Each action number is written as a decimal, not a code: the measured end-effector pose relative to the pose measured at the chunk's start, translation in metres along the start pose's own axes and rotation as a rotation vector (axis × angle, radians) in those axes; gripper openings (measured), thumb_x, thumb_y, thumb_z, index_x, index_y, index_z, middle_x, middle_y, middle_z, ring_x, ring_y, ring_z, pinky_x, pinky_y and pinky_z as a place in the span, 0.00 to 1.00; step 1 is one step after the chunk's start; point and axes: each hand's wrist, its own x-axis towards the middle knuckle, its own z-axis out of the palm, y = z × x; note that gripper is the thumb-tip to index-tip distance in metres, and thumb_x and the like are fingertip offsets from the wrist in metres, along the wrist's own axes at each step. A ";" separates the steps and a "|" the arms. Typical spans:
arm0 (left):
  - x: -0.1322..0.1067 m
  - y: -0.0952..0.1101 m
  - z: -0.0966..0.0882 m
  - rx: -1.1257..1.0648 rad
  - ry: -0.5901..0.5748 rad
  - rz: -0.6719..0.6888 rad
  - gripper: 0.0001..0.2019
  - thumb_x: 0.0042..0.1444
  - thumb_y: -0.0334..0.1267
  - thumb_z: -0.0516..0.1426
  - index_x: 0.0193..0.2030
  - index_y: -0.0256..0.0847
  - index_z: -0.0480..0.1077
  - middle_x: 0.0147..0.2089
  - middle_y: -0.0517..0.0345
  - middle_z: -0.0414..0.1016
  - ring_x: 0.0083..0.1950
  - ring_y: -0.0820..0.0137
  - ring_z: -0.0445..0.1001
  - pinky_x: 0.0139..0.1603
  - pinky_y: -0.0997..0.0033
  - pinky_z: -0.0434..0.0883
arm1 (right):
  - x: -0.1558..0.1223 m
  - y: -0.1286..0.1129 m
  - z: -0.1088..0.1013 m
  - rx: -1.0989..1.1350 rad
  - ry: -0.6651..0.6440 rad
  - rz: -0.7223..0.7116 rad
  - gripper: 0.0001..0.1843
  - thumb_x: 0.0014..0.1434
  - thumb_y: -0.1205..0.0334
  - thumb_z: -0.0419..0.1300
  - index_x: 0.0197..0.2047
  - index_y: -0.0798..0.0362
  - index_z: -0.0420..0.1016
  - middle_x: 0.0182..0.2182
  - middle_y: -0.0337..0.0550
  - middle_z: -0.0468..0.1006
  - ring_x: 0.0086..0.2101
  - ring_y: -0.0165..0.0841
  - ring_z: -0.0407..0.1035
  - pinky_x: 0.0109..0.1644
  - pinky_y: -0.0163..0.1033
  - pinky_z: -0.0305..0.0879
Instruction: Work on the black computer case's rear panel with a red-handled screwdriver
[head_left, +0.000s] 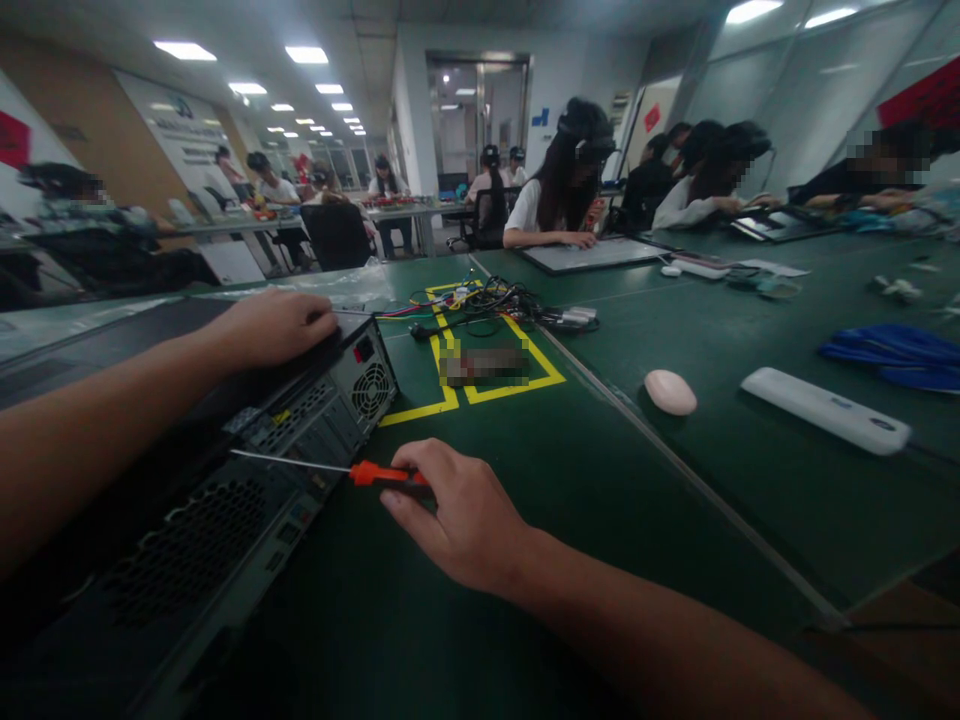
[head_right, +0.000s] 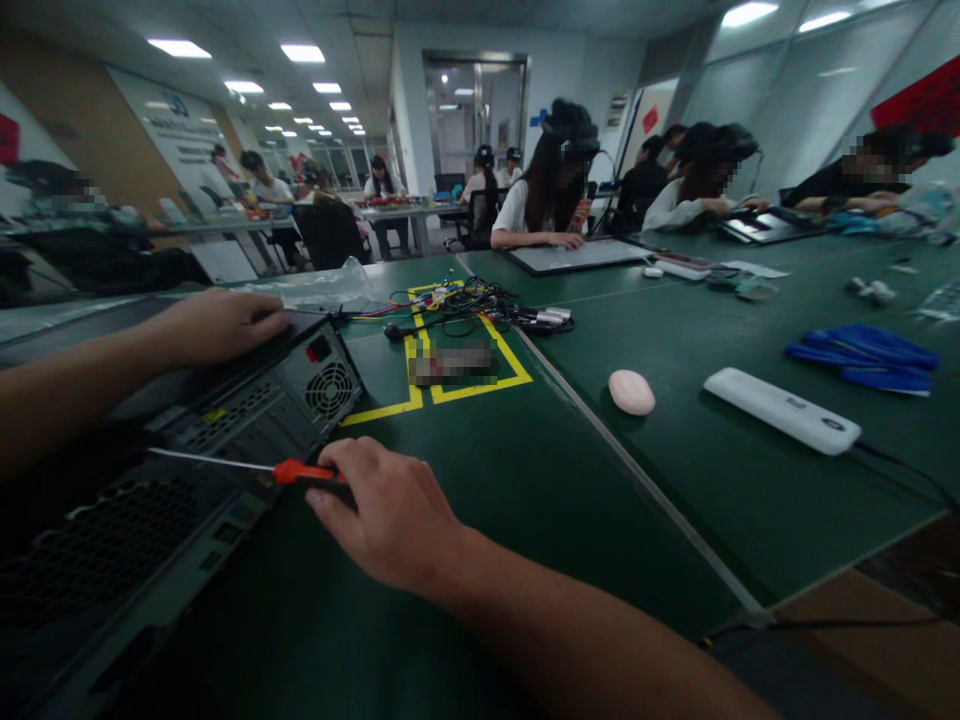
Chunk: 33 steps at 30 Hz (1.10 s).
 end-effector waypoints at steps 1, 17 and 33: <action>0.000 0.000 0.000 0.006 -0.002 0.000 0.26 0.66 0.52 0.41 0.42 0.40 0.75 0.39 0.44 0.77 0.38 0.58 0.73 0.39 0.59 0.64 | 0.000 0.000 0.000 0.001 -0.001 0.000 0.12 0.71 0.55 0.58 0.54 0.51 0.70 0.43 0.43 0.77 0.39 0.36 0.74 0.42 0.42 0.67; -0.002 0.004 -0.005 -0.014 -0.034 0.000 0.24 0.67 0.51 0.40 0.41 0.40 0.73 0.41 0.42 0.78 0.39 0.57 0.74 0.40 0.59 0.65 | 0.000 -0.001 0.000 -0.017 0.001 0.007 0.13 0.71 0.54 0.58 0.54 0.51 0.70 0.44 0.44 0.77 0.39 0.36 0.73 0.42 0.42 0.67; -0.002 0.003 -0.004 -0.004 -0.010 0.011 0.25 0.67 0.51 0.41 0.41 0.41 0.75 0.39 0.43 0.78 0.40 0.56 0.75 0.41 0.59 0.66 | 0.001 -0.002 -0.001 0.000 -0.037 0.041 0.12 0.73 0.53 0.56 0.53 0.51 0.71 0.43 0.43 0.78 0.39 0.36 0.73 0.42 0.41 0.66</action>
